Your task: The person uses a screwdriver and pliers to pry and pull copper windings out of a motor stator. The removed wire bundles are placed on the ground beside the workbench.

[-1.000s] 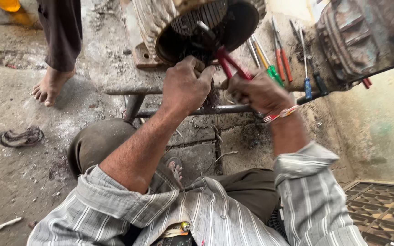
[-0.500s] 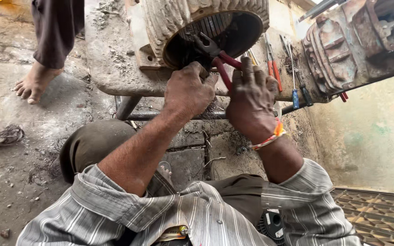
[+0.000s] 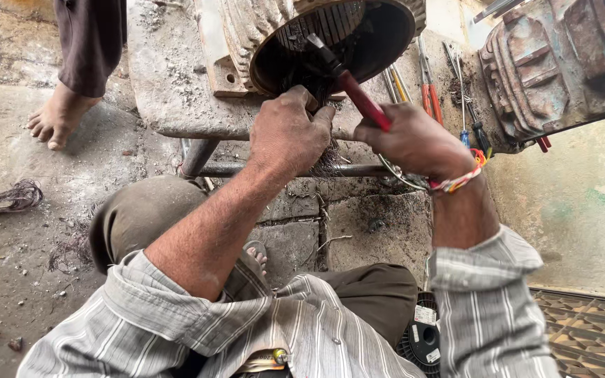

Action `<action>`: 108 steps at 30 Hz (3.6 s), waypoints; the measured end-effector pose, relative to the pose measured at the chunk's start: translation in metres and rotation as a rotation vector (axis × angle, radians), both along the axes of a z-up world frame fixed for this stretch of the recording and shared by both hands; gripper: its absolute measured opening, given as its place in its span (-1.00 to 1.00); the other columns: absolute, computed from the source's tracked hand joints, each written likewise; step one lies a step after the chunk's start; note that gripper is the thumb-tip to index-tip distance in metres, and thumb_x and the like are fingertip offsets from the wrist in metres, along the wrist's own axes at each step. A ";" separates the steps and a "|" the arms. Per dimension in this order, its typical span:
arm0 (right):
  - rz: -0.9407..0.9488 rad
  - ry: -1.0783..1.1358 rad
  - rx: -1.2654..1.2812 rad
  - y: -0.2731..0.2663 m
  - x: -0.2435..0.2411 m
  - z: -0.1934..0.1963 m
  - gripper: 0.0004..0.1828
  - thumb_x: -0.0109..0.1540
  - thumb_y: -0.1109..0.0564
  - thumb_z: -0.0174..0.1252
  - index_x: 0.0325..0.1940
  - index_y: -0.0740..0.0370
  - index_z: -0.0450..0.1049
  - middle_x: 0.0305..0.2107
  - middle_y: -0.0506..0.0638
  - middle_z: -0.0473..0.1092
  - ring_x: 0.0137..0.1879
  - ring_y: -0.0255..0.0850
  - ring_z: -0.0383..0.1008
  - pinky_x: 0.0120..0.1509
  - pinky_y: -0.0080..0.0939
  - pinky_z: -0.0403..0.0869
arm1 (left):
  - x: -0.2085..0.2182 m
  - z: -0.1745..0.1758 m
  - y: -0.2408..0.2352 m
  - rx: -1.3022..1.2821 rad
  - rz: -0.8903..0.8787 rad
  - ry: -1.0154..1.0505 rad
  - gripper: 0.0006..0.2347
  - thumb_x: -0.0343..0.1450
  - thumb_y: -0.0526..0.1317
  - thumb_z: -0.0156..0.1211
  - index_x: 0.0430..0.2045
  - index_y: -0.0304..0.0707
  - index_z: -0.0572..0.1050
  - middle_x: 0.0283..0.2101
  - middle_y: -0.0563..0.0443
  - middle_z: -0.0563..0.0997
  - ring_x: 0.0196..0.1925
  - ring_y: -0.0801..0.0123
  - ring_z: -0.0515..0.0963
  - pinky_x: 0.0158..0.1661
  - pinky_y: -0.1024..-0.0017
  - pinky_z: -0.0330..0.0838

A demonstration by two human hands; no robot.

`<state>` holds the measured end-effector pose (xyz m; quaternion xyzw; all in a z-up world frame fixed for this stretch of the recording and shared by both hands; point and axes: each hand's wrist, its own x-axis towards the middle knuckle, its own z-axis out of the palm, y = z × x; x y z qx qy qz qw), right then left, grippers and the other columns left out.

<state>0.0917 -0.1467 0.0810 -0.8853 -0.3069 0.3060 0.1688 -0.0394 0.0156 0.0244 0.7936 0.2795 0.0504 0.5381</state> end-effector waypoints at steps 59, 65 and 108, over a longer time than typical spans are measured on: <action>-0.187 -0.341 0.167 -0.022 -0.044 -0.056 -0.57 0.33 0.11 0.13 0.26 0.31 0.45 0.27 0.12 0.22 0.15 -0.10 0.28 0.17 -0.15 0.34 | 0.010 -0.013 -0.010 0.081 -0.027 -0.204 -0.70 0.51 -0.05 0.12 -0.05 -0.29 0.56 -0.23 -0.15 0.69 -0.26 0.23 0.69 -0.19 0.19 0.58; -0.422 0.351 0.661 -0.078 -0.045 -0.071 -0.71 0.41 0.12 0.13 0.03 0.46 0.52 -0.29 -0.03 0.38 -0.23 -0.33 0.29 -0.13 -0.32 0.37 | 0.015 -0.021 -0.007 0.510 0.140 -0.543 -0.68 0.47 -0.12 0.23 0.00 -0.38 0.51 -0.09 -0.27 0.63 -0.13 0.05 0.66 -0.15 0.16 0.55; -0.671 0.173 1.016 -0.198 -0.009 -0.097 -0.72 0.34 0.11 0.13 -0.02 0.40 0.53 -0.54 -0.15 0.36 -0.55 -0.48 0.20 -0.57 -0.45 0.20 | 0.048 -0.043 -0.031 1.014 -0.109 -0.351 -0.42 0.27 -0.16 0.25 0.13 -0.64 0.34 0.32 -0.57 0.25 0.33 -0.29 0.30 0.20 -0.08 0.23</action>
